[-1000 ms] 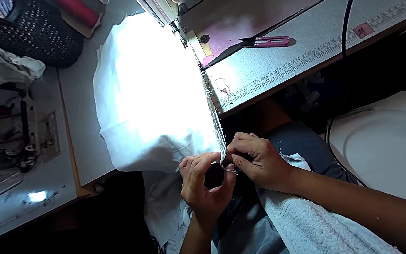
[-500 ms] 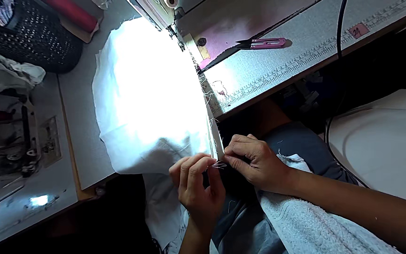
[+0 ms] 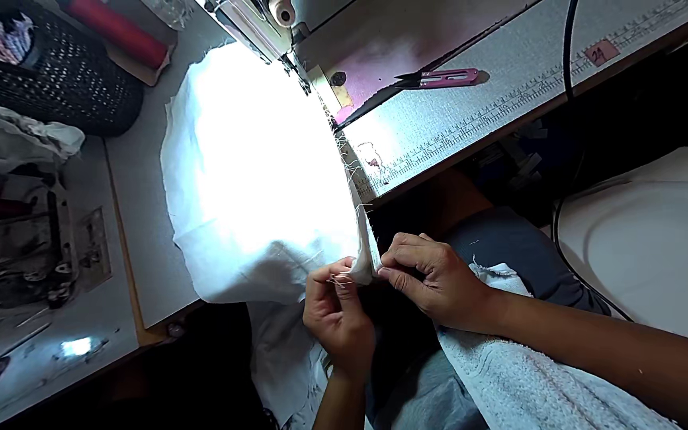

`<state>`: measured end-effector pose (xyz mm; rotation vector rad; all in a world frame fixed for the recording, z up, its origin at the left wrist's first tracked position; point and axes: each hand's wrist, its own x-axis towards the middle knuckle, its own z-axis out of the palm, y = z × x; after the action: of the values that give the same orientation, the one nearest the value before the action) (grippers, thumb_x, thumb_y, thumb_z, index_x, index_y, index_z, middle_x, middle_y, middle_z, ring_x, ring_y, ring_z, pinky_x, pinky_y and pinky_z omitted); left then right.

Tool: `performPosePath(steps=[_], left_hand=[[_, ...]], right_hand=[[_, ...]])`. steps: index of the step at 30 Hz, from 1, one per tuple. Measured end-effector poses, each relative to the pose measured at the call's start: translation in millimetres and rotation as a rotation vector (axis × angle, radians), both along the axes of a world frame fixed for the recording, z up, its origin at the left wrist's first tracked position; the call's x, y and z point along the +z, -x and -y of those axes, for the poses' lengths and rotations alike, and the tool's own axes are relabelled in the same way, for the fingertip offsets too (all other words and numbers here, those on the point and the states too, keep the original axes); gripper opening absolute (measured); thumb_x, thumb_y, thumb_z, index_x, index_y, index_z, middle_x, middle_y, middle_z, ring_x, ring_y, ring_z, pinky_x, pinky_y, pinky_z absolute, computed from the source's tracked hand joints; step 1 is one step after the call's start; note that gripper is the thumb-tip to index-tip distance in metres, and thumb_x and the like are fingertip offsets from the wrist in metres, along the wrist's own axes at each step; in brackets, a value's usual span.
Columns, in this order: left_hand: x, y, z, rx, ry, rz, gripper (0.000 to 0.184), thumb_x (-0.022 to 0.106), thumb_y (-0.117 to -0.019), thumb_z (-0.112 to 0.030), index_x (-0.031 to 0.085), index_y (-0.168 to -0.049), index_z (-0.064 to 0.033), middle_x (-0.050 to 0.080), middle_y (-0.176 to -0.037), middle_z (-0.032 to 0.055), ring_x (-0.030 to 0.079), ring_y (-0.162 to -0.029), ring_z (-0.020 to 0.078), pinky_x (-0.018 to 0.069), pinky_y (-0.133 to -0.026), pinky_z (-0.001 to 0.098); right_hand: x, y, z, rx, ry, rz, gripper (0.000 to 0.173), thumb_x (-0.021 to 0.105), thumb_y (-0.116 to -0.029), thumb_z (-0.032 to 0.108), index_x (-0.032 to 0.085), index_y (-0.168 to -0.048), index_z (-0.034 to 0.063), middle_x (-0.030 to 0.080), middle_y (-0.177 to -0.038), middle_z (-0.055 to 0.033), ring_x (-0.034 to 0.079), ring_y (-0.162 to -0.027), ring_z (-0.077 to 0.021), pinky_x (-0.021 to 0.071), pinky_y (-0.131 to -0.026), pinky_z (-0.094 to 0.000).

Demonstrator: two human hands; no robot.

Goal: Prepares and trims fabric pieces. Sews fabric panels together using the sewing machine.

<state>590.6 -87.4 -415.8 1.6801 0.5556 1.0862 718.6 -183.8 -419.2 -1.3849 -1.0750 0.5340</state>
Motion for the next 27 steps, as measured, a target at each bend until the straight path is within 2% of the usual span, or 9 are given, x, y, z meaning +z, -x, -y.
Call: performPosePath(steps=[4, 7, 11, 14, 16, 20, 24, 25, 27], left_hand=[[8, -1, 0, 0.050, 0.500, 0.136, 0.024, 0.032, -0.1091, -0.006, 0.056, -0.105, -0.0085, 0.070, -0.089, -0.0003, 0.071, -0.085, 0.0098, 0.0610, -0.081, 0.0289], [10, 0, 0, 0.076, 0.583, 0.187, 0.026, 0.029, -0.1104, -0.008, 0.054, -0.107, -0.0069, 0.071, -0.093, 0.0027, 0.072, -0.089, 0.0125, 0.0614, -0.084, 0.0314], [5, 5, -1, 0.071, 0.305, 0.158, 0.019, 0.040, -0.1071, -0.006, 0.058, -0.105, -0.0111, 0.068, -0.093, -0.0041, 0.069, -0.091, 0.0073, 0.0591, -0.087, 0.0275], [6, 8, -6, 0.103, -0.076, 0.059, 0.008, 0.053, -0.1062, -0.014, 0.060, -0.105, -0.0161, 0.064, -0.095, -0.0129, 0.064, -0.092, -0.0016, 0.0546, -0.085, 0.0183], [8, 7, -10, 0.113, -0.324, 0.005, 0.008, 0.054, -0.1064, -0.017, 0.062, -0.106, -0.0142, 0.066, -0.098, -0.0131, 0.063, -0.096, -0.0039, 0.0525, -0.086, 0.0155], [0, 4, -13, 0.027, -0.538, -0.118, 0.011, 0.052, -0.1067, -0.022, 0.059, -0.108, -0.0129, 0.063, -0.107, -0.0045, 0.061, -0.108, 0.0030, 0.0511, -0.093, 0.0213], [-18, 6, -14, -0.032, -0.637, -0.309, 0.055, 0.069, -0.0946, -0.034, 0.046, -0.141, -0.0152, 0.057, -0.139, 0.0069, 0.053, -0.134, 0.0173, 0.0438, -0.113, 0.0357], [-23, 7, -19, 0.015, -0.714, -0.369, 0.059, 0.070, -0.0927, -0.034, 0.047, -0.143, -0.0108, 0.059, -0.138, 0.0123, 0.054, -0.133, 0.0219, 0.0422, -0.114, 0.0384], [-27, 12, -32, 0.110, -0.881, -0.485, 0.046, 0.065, -0.0932, -0.025, 0.062, -0.133, -0.0011, 0.066, -0.129, 0.0207, 0.060, -0.126, 0.0312, 0.0431, -0.112, 0.0437]], right_hand=[[1, 2, -2, 0.002, -0.013, 0.003, 0.020, 0.059, -0.1009, 0.016, 0.072, -0.090, 0.0060, 0.060, -0.081, 0.0029, 0.056, -0.079, -0.0051, 0.0430, -0.079, -0.0282], [1, 3, -3, -0.004, -0.020, 0.002, 0.020, 0.059, -0.1010, 0.016, 0.073, -0.090, 0.0063, 0.060, -0.081, 0.0033, 0.056, -0.078, -0.0046, 0.0431, -0.078, -0.0277], [3, 2, -2, -0.015, -0.027, 0.008, 0.021, 0.058, -0.1012, 0.016, 0.072, -0.089, 0.0065, 0.060, -0.079, 0.0033, 0.055, -0.077, -0.0044, 0.0421, -0.077, -0.0275], [8, 1, -1, -0.021, -0.022, 0.016, 0.022, 0.058, -0.1017, 0.018, 0.072, -0.090, 0.0067, 0.061, -0.080, 0.0035, 0.055, -0.077, -0.0037, 0.0418, -0.078, -0.0271], [9, 0, -1, -0.030, -0.032, 0.020, 0.022, 0.057, -0.1016, 0.017, 0.071, -0.089, 0.0062, 0.061, -0.080, 0.0028, 0.055, -0.077, -0.0040, 0.0416, -0.077, -0.0264], [8, -1, 1, -0.039, -0.031, -0.005, 0.023, 0.057, -0.1015, 0.018, 0.072, -0.089, 0.0058, 0.061, -0.081, 0.0018, 0.056, -0.079, -0.0047, 0.0426, -0.078, -0.0258], [5, -3, 4, -0.030, -0.017, -0.114, 0.020, 0.058, -0.1000, 0.016, 0.070, -0.088, 0.0052, 0.060, -0.081, 0.0015, 0.056, -0.080, -0.0035, 0.0438, -0.075, -0.0219], [4, -4, 5, -0.030, -0.014, -0.153, 0.019, 0.058, -0.0989, 0.015, 0.070, -0.088, 0.0041, 0.060, -0.081, 0.0012, 0.055, -0.080, -0.0019, 0.0445, -0.073, -0.0179], [1, -4, 4, -0.030, 0.007, -0.253, 0.018, 0.060, -0.0965, 0.012, 0.069, -0.084, 0.0025, 0.058, -0.080, 0.0011, 0.054, -0.076, 0.0020, 0.0438, -0.067, -0.0112]])
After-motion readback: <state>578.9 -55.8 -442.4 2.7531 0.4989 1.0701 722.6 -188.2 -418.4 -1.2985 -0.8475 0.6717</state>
